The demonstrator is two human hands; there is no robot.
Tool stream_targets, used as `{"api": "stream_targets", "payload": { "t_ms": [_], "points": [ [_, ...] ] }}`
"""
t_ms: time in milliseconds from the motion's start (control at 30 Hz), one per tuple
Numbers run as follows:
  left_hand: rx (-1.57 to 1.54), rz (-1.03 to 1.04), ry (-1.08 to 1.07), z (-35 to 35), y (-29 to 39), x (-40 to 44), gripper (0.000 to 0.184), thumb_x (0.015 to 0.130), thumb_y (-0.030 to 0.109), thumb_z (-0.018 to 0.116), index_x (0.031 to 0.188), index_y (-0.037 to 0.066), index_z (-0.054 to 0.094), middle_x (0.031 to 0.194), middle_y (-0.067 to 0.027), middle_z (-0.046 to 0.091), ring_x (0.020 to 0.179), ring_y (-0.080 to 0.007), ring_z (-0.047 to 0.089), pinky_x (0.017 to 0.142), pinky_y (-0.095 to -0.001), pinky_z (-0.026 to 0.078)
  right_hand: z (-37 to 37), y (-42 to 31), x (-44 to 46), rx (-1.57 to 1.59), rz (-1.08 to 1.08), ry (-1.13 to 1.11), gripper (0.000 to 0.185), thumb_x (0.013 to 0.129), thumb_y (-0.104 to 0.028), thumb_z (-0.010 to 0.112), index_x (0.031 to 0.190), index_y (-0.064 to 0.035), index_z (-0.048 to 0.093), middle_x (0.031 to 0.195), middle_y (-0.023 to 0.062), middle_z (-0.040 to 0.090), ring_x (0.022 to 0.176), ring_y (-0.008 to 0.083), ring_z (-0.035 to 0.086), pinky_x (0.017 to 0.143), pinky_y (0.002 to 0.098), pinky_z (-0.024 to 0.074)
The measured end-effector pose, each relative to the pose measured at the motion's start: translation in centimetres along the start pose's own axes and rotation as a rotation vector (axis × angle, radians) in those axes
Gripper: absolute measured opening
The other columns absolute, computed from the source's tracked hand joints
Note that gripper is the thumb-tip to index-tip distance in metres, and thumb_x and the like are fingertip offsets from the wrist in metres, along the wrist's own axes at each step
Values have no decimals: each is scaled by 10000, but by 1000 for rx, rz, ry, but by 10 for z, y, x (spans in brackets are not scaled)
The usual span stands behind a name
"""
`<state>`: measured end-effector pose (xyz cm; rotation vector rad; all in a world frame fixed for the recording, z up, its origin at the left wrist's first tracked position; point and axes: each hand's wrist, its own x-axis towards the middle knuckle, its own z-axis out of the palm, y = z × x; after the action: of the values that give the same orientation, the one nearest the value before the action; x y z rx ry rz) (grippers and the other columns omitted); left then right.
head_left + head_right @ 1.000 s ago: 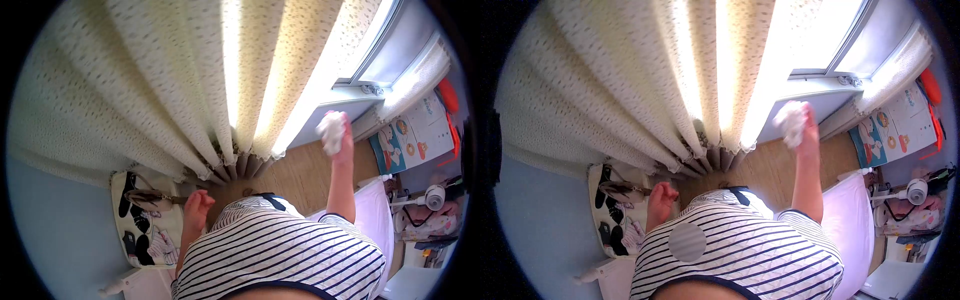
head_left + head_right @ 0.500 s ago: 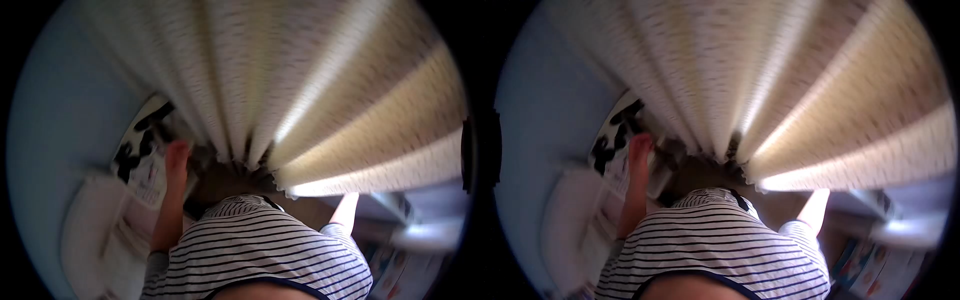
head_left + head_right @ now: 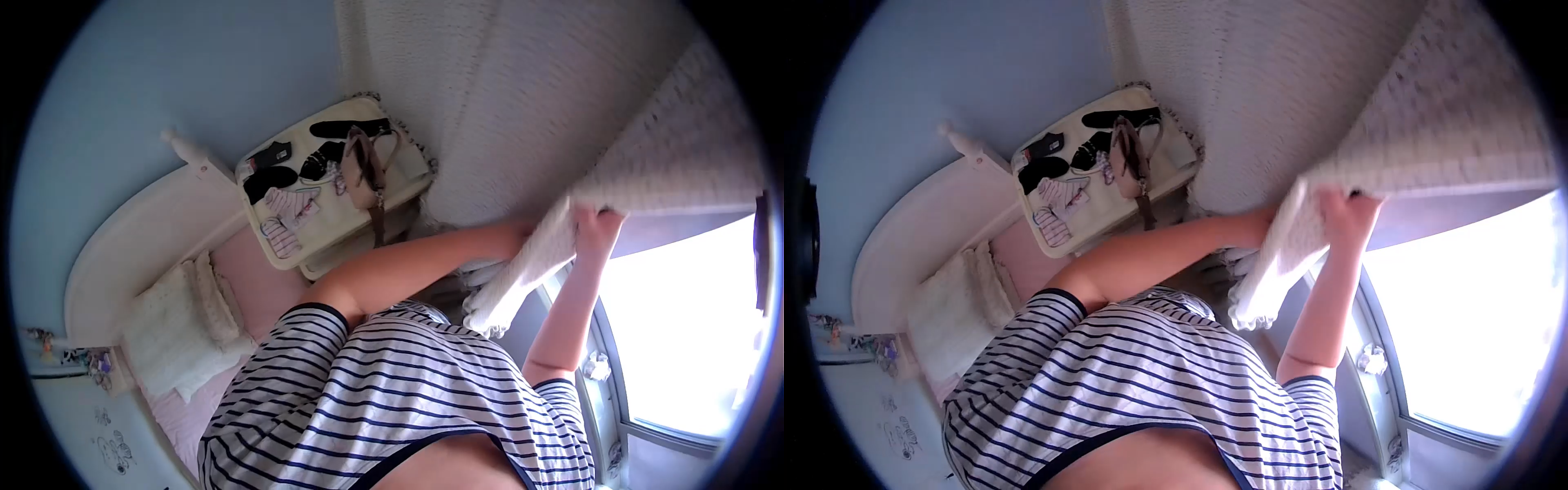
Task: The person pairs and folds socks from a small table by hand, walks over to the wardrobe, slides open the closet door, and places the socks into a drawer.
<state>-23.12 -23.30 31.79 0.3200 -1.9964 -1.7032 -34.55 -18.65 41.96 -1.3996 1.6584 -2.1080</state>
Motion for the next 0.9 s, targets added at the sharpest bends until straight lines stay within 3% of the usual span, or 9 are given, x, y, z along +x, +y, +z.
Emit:
{"api": "stream_targets", "payload": {
  "t_ms": [33,133,200,300,400,533,633,767,900],
  "points": [
    [-22,160,63,-5,-6,-2,440,908,251,417,1264,-6,386,1206,-173,484,1158,-227,440,972,-327,348,28,-17,12,-1,-59,-2,681,701,-155,713,1248,33,354,1182,168,473,1028,247,490,905,325,371],
    [-118,-128,158,-66,-4,-38,436,897,217,460,1269,3,383,1225,-146,476,1181,-218,431,987,-309,337,105,-39,55,-62,-219,33,387,777,-118,636,1103,47,509,1072,150,551,971,232,524,844,317,397],
    [-50,-57,308,-103,-22,-87,400,893,158,504,1246,-5,410,1228,-117,477,1180,-185,411,983,-303,332,147,-26,92,-155,-270,60,294,814,-124,599,1043,55,556,1036,143,572,969,223,525,824,310,403],
    [-354,-165,368,-166,-62,-168,305,918,147,462,1176,-15,460,1138,-87,530,1099,-164,485,943,-271,365,222,-14,129,-245,-401,99,288,828,-151,589,1015,67,570,991,132,591,951,225,529,817,309,402],
    [-425,-330,560,-211,-69,-244,254,926,153,451,1110,-17,491,1069,-60,554,1043,-143,524,920,-247,378,295,10,154,-194,-564,-77,320,855,-167,550,1097,42,535,1052,116,556,959,228,512,822,291,397],
    [-438,-417,692,-246,-85,-326,231,925,166,452,1088,13,509,1041,-50,564,998,-127,530,870,-255,394,389,0,160,793,281,-169,379,922,-249,415,1231,-29,415,1178,83,443,1024,188,456,841,301,402],
    [-449,-409,788,-271,-88,-363,220,912,157,462,1079,23,514,1014,-49,560,955,-124,515,861,-259,396,438,70,219,292,-19,-358,464,927,-384,337,1225,-40,429,1139,80,484,992,209,481,824,326,414],
    [-398,-336,841,-292,-95,-393,204,907,135,468,1067,18,517,1007,-50,561,943,-128,519,860,-262,398,463,38,193,536,325,-361,479,927,-391,357,1247,-37,404,1120,82,510,977,224,495,809,335,417],
    [-384,-357,796,-305,-86,-391,236,917,164,466,1095,15,510,1046,-69,566,971,-136,520,865,-270,401,446,74,193,520,91,-306,544,931,-417,345,1329,-53,279,1219,80,428,1046,230,448,881,354,380]
  ]
}}
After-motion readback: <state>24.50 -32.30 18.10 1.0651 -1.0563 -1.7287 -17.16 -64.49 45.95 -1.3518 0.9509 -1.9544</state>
